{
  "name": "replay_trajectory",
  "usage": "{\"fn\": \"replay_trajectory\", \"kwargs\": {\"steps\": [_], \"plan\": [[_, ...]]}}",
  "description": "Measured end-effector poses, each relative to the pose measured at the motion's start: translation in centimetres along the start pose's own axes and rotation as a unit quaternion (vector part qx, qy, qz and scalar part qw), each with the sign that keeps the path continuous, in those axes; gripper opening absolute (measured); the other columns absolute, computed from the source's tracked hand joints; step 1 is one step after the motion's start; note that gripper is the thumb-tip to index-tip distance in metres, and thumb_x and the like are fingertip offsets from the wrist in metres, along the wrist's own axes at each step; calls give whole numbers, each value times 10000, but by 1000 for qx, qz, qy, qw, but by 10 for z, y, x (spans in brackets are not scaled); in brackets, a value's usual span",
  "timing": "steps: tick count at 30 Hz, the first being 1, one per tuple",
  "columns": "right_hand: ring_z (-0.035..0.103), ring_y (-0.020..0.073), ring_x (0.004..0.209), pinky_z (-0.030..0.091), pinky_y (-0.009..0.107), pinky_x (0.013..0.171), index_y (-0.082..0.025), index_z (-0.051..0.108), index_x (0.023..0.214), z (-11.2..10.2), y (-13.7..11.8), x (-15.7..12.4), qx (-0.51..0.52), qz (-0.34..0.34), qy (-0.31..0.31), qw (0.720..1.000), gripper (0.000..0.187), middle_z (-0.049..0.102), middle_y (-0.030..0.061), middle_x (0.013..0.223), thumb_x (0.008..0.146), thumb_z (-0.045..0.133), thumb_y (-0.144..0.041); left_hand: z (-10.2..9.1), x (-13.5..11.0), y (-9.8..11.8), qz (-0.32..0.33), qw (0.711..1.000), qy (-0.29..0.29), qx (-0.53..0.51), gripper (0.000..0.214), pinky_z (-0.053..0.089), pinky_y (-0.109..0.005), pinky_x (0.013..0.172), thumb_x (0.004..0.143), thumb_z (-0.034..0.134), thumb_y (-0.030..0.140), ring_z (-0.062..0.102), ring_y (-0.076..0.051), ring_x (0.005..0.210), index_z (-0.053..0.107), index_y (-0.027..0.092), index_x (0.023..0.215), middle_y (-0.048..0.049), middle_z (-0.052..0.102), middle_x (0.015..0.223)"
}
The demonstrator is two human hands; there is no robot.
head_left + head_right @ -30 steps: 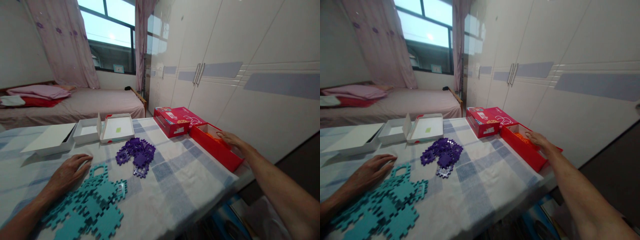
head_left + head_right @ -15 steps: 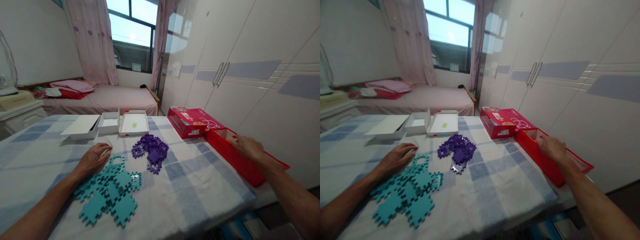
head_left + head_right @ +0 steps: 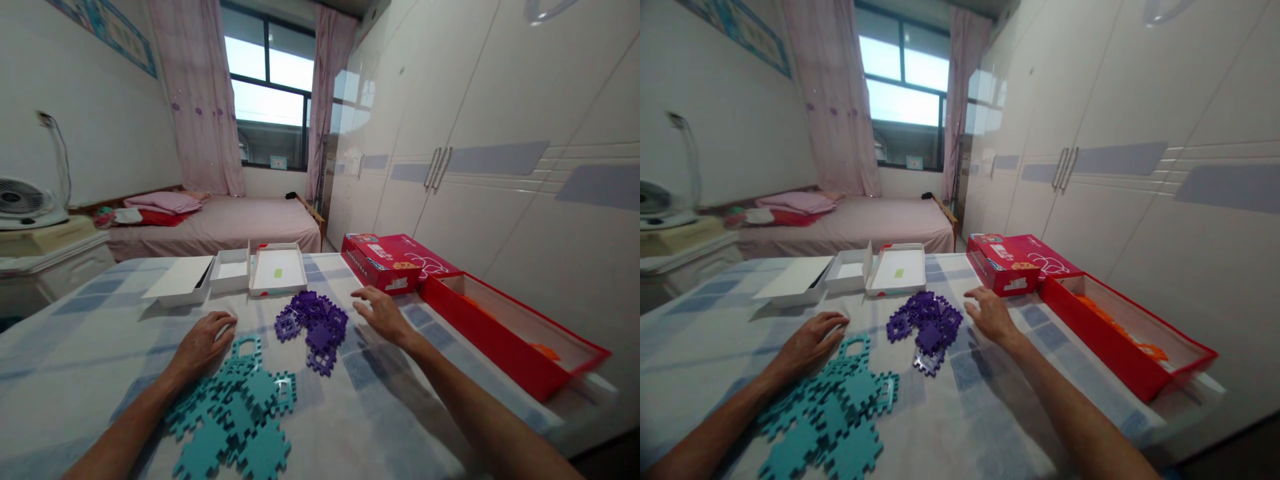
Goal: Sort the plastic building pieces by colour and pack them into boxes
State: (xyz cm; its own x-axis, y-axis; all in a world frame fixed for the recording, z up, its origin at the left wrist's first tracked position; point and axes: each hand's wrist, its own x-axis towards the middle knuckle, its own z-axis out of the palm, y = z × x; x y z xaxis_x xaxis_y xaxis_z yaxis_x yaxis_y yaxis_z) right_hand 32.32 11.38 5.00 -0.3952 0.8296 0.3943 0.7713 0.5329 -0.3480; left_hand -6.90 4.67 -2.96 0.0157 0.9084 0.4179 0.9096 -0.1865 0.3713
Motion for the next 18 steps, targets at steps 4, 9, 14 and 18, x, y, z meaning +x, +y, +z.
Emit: {"fn": "replay_trajectory", "kwargs": {"steps": [4, 9, 14, 18], "plan": [[561, 197, 1090, 399, 331, 968, -171, 627, 1114, 38, -53, 39, 17, -75, -39, 996, 282, 651, 82, 1145, 867, 501, -223, 1, 0, 0, -1, 1000, 7, -8, 356, 469, -396, 936, 813, 443, 403, 610, -233, 992, 702, 191, 932, -88, 666, 1052], [512, 217, 1166, 399, 361, 920, -202, 551, 1227, 82, -95, 85, -82, -116, -92, 985, 365, 593, 79, 1264, 868, 489, -228, 1, -2, 3, -2, 1000, 7, -12, 342, 467, -411, 940, 833, 453, 363, 605, -241, 1000, 701, 165, 960, -108, 654, 1050], [551, 268, 1074, 373, 434, 864, -159, 648, 1002, 113, -104, 111, -144, -101, -99, 979, 247, 679, 125, 1057, 850, 457, -125, 2, -2, 5, 0, 1000, 17, -20, 290, 468, -411, 933, 840, 464, 304, 601, -235, 991, 696, 177, 960, -101, 652, 1041], [601, 263, 917, 345, 432, 853, -121, 663, 808, 122, -107, 118, -187, -107, -105, 971, 192, 699, 149, 866, 824, 475, -83, 4, -3, 6, -2, 999, 24, -22, 254, 464, -411, 933, 829, 485, 274, 590, -236, 995, 694, 200, 955, -93, 648, 1040]]}}
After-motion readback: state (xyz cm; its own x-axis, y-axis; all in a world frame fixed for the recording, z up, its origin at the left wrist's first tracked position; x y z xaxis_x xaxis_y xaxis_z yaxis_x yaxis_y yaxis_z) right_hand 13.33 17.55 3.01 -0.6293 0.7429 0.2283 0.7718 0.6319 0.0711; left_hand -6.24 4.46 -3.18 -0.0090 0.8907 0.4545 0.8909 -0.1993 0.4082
